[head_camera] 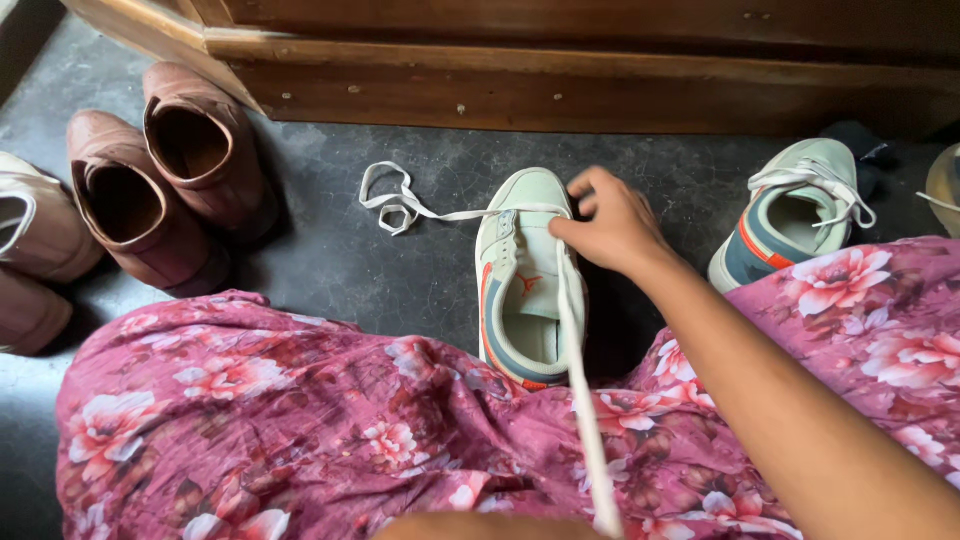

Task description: The person removes the laces from a light green sneaker, then threads and ties the laces back through the eyelets. The person repeats the same process on the second sneaker, finishing with a tied bow on each shoe.

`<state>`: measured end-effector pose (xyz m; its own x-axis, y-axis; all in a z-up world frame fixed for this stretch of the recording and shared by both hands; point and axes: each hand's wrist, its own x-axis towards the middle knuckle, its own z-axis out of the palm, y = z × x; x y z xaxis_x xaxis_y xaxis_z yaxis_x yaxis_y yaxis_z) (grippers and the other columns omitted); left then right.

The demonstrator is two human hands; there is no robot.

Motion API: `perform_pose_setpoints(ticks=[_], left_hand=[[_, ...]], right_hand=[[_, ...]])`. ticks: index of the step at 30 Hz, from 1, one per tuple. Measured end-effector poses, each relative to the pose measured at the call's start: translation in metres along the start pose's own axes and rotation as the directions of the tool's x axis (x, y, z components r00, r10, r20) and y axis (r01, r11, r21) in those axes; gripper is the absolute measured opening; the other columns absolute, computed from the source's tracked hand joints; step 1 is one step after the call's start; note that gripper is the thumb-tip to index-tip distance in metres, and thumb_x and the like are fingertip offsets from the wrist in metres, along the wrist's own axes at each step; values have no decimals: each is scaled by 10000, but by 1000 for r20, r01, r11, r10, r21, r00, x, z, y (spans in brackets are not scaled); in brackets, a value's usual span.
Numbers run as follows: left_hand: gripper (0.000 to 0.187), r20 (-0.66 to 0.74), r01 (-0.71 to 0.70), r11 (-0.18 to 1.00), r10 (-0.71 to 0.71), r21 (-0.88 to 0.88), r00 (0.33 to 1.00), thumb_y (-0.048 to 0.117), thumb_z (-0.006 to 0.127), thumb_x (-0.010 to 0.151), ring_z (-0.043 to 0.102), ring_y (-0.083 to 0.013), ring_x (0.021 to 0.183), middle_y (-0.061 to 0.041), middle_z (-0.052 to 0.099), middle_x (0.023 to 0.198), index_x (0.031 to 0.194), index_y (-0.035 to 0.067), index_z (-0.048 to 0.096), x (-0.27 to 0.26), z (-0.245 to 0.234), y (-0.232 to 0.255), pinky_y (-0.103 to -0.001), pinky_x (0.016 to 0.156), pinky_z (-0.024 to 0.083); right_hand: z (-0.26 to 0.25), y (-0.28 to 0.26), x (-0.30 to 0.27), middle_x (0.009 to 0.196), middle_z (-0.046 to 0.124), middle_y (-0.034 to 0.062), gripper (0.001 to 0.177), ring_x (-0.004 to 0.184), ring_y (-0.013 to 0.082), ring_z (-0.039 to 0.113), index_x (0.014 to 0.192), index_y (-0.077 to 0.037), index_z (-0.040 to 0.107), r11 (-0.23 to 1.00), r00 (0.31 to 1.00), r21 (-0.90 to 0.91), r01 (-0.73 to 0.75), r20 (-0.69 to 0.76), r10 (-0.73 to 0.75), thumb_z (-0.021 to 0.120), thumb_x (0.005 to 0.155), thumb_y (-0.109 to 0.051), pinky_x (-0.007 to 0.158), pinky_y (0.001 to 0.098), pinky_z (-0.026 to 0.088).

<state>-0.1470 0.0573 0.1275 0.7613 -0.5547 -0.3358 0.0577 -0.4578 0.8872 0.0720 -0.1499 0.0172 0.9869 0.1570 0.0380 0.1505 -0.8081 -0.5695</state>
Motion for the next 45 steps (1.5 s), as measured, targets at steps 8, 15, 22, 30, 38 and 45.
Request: perform_pose_setpoints(ticks=[8, 15, 22, 30, 38, 45], left_hand=[[243, -259, 19, 999, -28, -39, 965, 141, 775, 747, 774, -154, 780, -58, 805, 864, 976, 64, 751, 45, -32, -51, -319, 697, 632], [645, -815, 240, 874, 249, 421, 523, 174, 876, 593, 602, -440, 1044, -255, 636, 1180, 1194, 48, 681, 112, -87, -127, -498, 836, 512], [400, -643, 172, 922, 99, 346, 759, 450, 741, 901, 706, -307, 963, -141, 738, 1065, 1037, 78, 795, 136, -118, -109, -454, 953, 534], [369, -425, -226, 810, -32, -541, 905, 429, 616, 1017, 560, -132, 823, 28, 583, 866, 984, 61, 626, 53, -156, -75, -352, 860, 519], [242, -576, -506, 342, -141, -792, 805, 244, 506, 1115, 526, -132, 732, 19, 582, 821, 941, 116, 617, 56, -164, -65, -297, 804, 467], [415, -460, -460, 45, 3, -887, 888, 71, 420, 1026, 700, -268, 1077, -169, 720, 1216, 1422, -40, 477, 155, -136, -49, -390, 993, 554]], right_hand=[[58, -68, 34, 1141, 721, 89, 677, 1195, 333, 558, 1276, -237, 635, 954, 954, -195, 229, 241, -179, 854, 664, -428, 1027, 519, 405], [83, -87, 46, 926, 789, 79, 167, 938, 218, 719, 945, -158, 821, 906, 845, -54, 420, 387, -369, 713, 833, -219, 983, 476, 457], [-23, -25, 66, 953, 785, 75, 220, 861, 143, 739, 1123, -19, 761, 763, 876, 625, 167, 261, -406, 713, 933, -120, 784, 287, 600], [-79, 64, 78, 1023, 753, 33, 187, 935, 210, 702, 1100, -121, 754, 555, 903, 736, -387, 182, 389, 691, 949, -213, 891, 375, 553], [-54, 28, 59, 1014, 726, 81, 472, 921, 173, 692, 1167, -104, 660, 913, 948, 313, -261, -95, 304, 877, 764, -221, 795, 344, 564], [-40, -55, 4, 1006, 760, 58, 357, 778, 102, 686, 1190, -24, 703, 604, 815, 786, -133, 433, -384, 689, 944, -282, 682, 251, 571]])
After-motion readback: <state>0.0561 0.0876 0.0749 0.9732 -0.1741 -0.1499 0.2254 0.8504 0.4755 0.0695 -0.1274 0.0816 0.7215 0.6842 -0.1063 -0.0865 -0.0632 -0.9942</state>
